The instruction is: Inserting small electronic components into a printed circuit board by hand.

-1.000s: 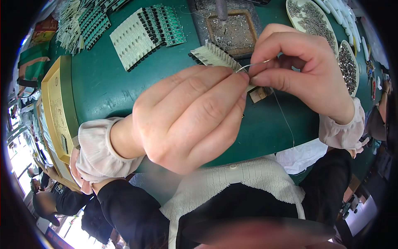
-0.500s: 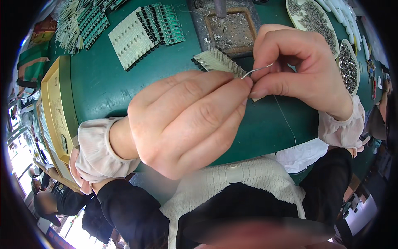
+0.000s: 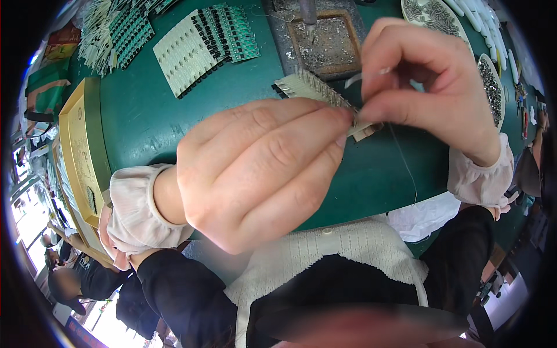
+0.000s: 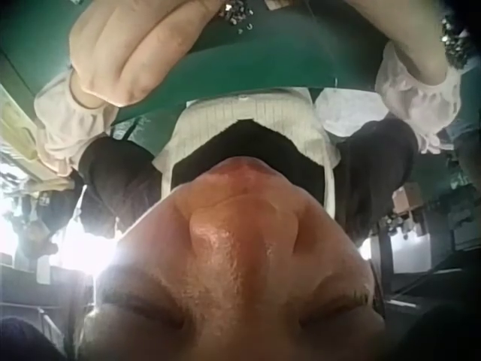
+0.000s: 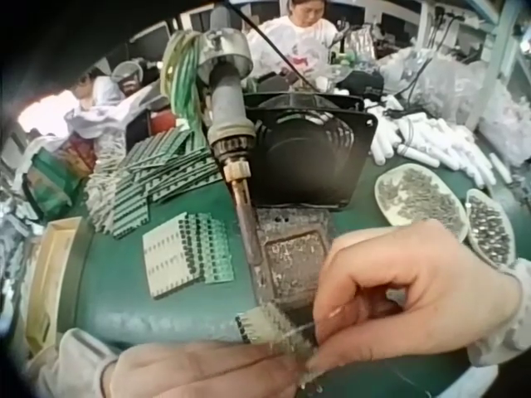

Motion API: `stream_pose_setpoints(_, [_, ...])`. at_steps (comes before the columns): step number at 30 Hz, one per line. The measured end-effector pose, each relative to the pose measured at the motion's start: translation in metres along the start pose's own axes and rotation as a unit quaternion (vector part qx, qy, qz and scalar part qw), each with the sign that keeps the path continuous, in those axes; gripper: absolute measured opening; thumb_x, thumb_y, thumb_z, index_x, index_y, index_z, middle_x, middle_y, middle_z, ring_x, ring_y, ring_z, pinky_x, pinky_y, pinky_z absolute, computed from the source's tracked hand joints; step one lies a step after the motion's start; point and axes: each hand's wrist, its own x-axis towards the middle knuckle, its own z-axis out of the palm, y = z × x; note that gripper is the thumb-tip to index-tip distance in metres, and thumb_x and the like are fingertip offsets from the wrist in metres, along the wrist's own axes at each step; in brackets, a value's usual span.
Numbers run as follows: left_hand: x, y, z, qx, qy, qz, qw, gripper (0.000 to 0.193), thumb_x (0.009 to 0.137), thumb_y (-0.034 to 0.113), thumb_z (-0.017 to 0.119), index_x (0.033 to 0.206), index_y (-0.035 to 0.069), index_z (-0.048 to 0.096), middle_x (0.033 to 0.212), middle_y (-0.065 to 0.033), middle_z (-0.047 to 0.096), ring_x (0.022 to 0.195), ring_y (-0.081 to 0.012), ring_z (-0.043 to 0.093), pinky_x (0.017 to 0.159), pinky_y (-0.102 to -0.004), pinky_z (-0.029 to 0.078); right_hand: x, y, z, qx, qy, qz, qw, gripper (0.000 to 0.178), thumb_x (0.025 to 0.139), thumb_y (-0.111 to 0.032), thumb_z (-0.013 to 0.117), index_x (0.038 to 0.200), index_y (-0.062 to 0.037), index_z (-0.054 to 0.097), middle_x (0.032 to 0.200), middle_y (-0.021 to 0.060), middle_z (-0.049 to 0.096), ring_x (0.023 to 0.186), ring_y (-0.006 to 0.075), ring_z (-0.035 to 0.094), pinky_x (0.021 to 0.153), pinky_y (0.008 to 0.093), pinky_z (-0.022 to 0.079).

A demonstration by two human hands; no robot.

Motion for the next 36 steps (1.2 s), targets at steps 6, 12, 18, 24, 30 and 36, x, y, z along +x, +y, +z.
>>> stream_pose_setpoints(6, [0.007,-0.006,-0.013,-0.13,-0.037,-0.101,0.986,0.025,0.075,-0.012,0.075,0.098,-0.007,0.065,0.098,-0.0221,0.071,0.085,-0.029,0.071,0.071,-0.0331,0.059,-0.008,0.002,0.002,0.022,0.115,0.024,0.993,0.017,0.089,0.003,0.069,0.101,-0.0001,0.059,0.091,-0.0002,0.055,0.073,0.0049,0.051,0.063,0.0194,0.038])
stream_pose_setpoints(12, [0.007,-0.009,-0.003,-0.452,0.074,-0.525,0.717,0.012,0.092,-0.002,0.067,0.104,-0.002,0.066,0.105,-0.0108,0.071,0.087,-0.0135,0.069,0.074,-0.0237,0.057,-0.01,0.003,-0.011,-0.073,0.109,-0.014,0.991,0.015,0.092,0.003,0.065,0.104,0.0008,0.057,0.093,-0.0002,0.054,0.073,0.0041,0.05,0.063,0.0185,0.038])
stream_pose_setpoints(18, [0.003,-0.027,-0.002,-0.563,0.089,-0.563,0.599,0.01,0.096,0.01,0.066,0.104,0.005,0.067,0.1,-0.0028,0.071,0.087,-0.0079,0.068,0.075,-0.0233,0.06,-0.008,0.007,-0.007,-0.134,0.125,-0.08,0.98,0.012,0.094,0.005,0.062,0.104,0.0013,0.057,0.092,0.0,0.054,0.073,0.0034,0.049,0.063,0.0175,0.036])
stream_pose_setpoints(24, [0.002,-0.025,-0.002,-0.6,0.106,-0.55,0.571,0.009,0.096,0.011,0.065,0.104,0.005,0.067,0.098,-0.0018,0.07,0.087,-0.0075,0.068,0.074,-0.0223,0.061,0.0,-0.02,0.009,-0.252,0.151,-0.014,0.956,0.007,0.088,0.0,0.07,0.085,-0.0012,0.064,0.073,-0.0004,0.059,0.057,0.0018,0.051,0.05,0.019,0.036])
stream_pose_setpoints(30, [0.003,-0.024,-0.004,-0.603,0.111,-0.55,0.567,0.01,0.096,0.01,0.065,0.104,0.005,0.067,0.1,-0.002,0.07,0.089,-0.0075,0.068,0.075,-0.0227,0.061,0.001,-0.012,0.007,-0.285,0.14,-0.079,0.945,0.01,0.086,0.002,0.072,0.09,0.0004,0.063,0.079,0.0029,0.058,0.056,0.0037,0.051,0.049,0.0192,0.035])
stream_pose_setpoints(36, [0.001,-0.025,-0.01,-0.509,0.095,-0.602,0.608,0.011,0.097,0.01,0.064,0.106,0.005,0.067,0.1,-0.0026,0.071,0.09,-0.0081,0.068,0.076,-0.0233,0.061,-0.003,0.011,-0.003,-0.202,0.106,-0.16,0.96,0.018,0.094,0.009,0.061,0.11,0.0035,0.056,0.097,0.0033,0.058,0.075,0.0052,0.053,0.066,0.0173,0.041])
